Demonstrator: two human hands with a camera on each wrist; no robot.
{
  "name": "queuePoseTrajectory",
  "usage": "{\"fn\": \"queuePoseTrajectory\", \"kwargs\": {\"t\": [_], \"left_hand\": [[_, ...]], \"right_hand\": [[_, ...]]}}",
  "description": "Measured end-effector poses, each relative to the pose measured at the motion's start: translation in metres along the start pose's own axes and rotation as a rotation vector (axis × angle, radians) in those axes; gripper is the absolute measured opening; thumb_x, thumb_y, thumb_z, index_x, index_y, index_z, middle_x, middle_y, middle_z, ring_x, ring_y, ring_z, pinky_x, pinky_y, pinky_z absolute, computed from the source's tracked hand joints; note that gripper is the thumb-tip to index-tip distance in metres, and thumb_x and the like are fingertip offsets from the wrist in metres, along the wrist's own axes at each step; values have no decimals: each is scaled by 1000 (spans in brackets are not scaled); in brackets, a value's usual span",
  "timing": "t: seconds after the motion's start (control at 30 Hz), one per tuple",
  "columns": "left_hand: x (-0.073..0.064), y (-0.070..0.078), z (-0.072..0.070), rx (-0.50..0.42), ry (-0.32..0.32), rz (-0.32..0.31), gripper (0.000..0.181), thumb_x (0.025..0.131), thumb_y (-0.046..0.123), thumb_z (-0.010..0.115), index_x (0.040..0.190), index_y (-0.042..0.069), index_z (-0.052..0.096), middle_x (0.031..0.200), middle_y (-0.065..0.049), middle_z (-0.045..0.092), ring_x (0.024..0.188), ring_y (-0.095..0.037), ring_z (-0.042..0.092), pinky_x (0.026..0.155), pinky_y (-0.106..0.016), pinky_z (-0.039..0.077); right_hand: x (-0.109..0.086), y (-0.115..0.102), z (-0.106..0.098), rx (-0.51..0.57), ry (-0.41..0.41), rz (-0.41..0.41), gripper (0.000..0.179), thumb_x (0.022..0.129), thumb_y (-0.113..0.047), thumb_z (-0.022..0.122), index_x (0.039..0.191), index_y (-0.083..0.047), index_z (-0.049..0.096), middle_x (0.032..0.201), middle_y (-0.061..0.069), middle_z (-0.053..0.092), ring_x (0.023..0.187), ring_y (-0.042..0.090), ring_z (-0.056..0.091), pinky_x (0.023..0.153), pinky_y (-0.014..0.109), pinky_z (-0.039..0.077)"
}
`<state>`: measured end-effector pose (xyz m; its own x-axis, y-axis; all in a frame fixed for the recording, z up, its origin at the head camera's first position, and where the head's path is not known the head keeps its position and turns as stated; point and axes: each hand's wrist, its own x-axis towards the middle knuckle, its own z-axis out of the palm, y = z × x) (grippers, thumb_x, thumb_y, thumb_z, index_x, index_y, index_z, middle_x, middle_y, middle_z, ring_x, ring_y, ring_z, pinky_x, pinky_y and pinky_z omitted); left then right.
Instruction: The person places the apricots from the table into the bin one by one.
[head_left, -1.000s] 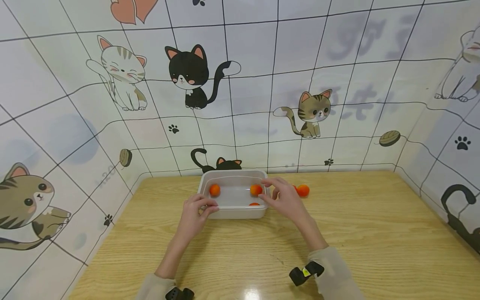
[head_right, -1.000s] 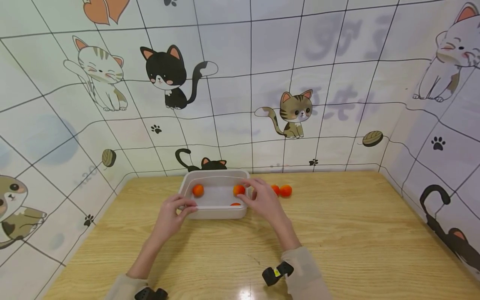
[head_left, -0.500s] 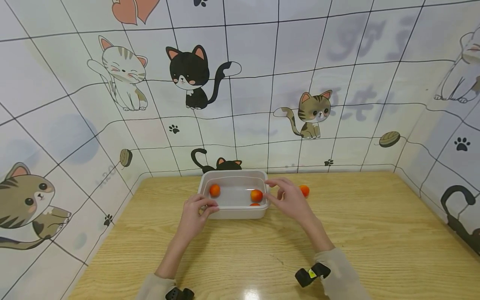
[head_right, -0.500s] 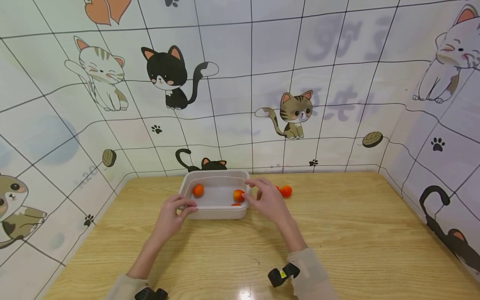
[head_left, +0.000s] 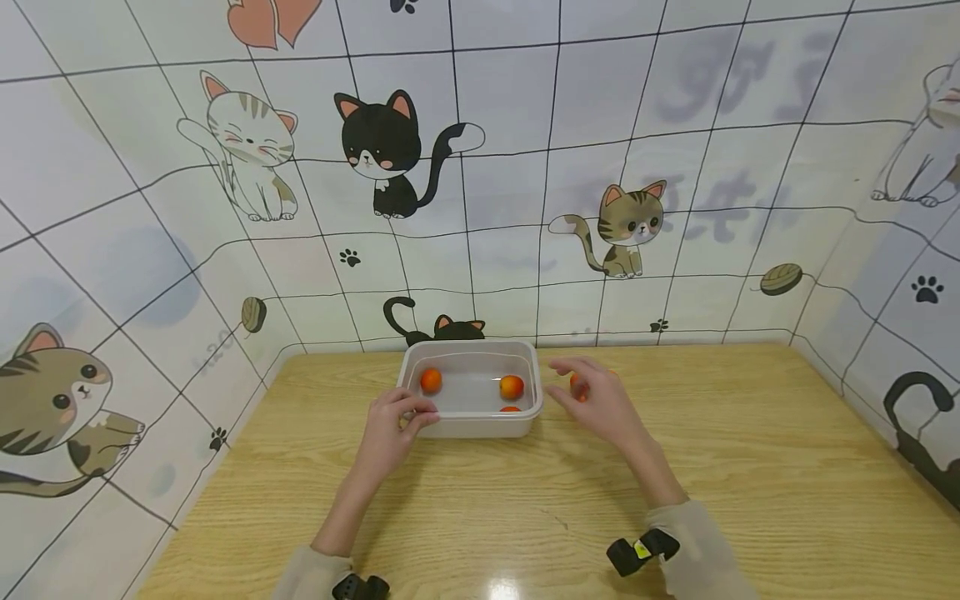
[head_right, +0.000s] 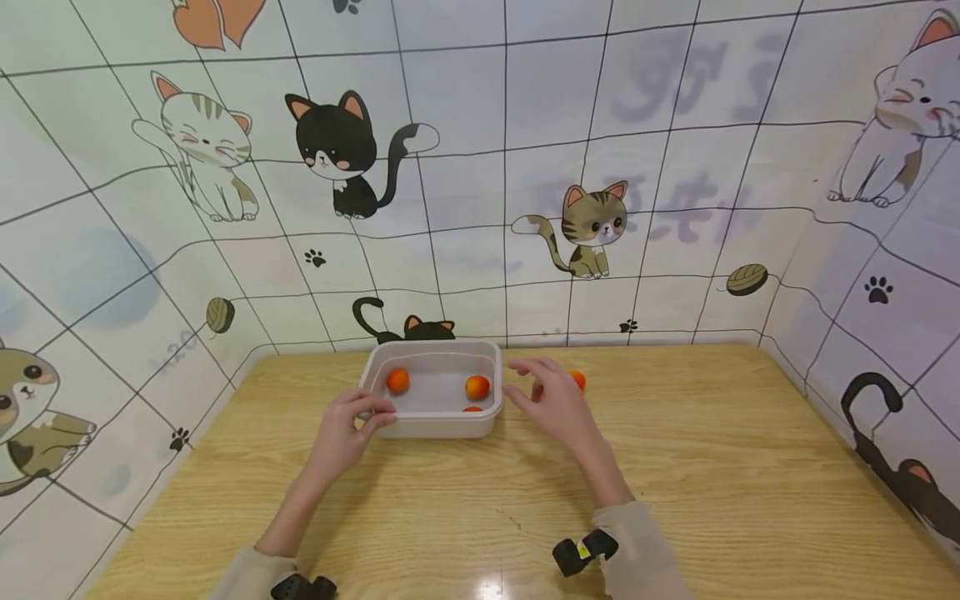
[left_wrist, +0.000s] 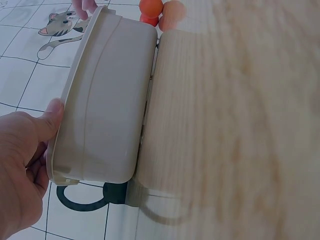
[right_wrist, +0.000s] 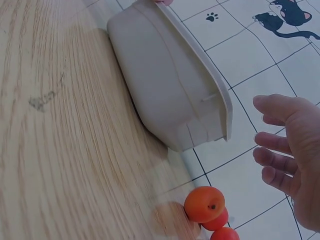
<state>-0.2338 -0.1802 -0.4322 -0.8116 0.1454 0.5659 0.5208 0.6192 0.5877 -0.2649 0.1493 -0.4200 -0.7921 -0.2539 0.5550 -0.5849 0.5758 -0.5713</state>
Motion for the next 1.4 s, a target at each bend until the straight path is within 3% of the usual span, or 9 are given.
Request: {"fn": "queuePoseTrajectory", "kwargs": {"t": [0.17, 0.73, 1.4], "left_hand": [[0, -1, 0, -4, 5, 7, 9, 79, 6, 84, 82, 9, 76, 84, -1, 66, 86, -23, 56, 92, -50, 36], [-1, -4, 3, -24, 17, 13, 10, 79, 6, 84, 82, 11, 76, 86, 1, 67, 86, -21, 57, 89, -46, 36], [-2, -4, 3, -14, 28, 23, 10, 79, 6, 84, 81, 10, 76, 84, 1, 67, 84, -20, 58, 87, -45, 35]], "right_hand": [[-3, 6, -6, -6, -8, 34, 36, 91, -22, 78, 123, -8, 69, 110, 9, 68, 74, 16, 59, 65, 32, 52], [-16, 27, -14, -7, -26, 80, 39, 89, -16, 80, 122, -1, 68, 112, 17, 67, 70, 16, 58, 60, 27, 49], [-30, 51, -10, -78, -158, 181, 44, 87, -25, 82, 124, -4, 68, 108, 13, 67, 68, 14, 52, 63, 29, 47]]}}
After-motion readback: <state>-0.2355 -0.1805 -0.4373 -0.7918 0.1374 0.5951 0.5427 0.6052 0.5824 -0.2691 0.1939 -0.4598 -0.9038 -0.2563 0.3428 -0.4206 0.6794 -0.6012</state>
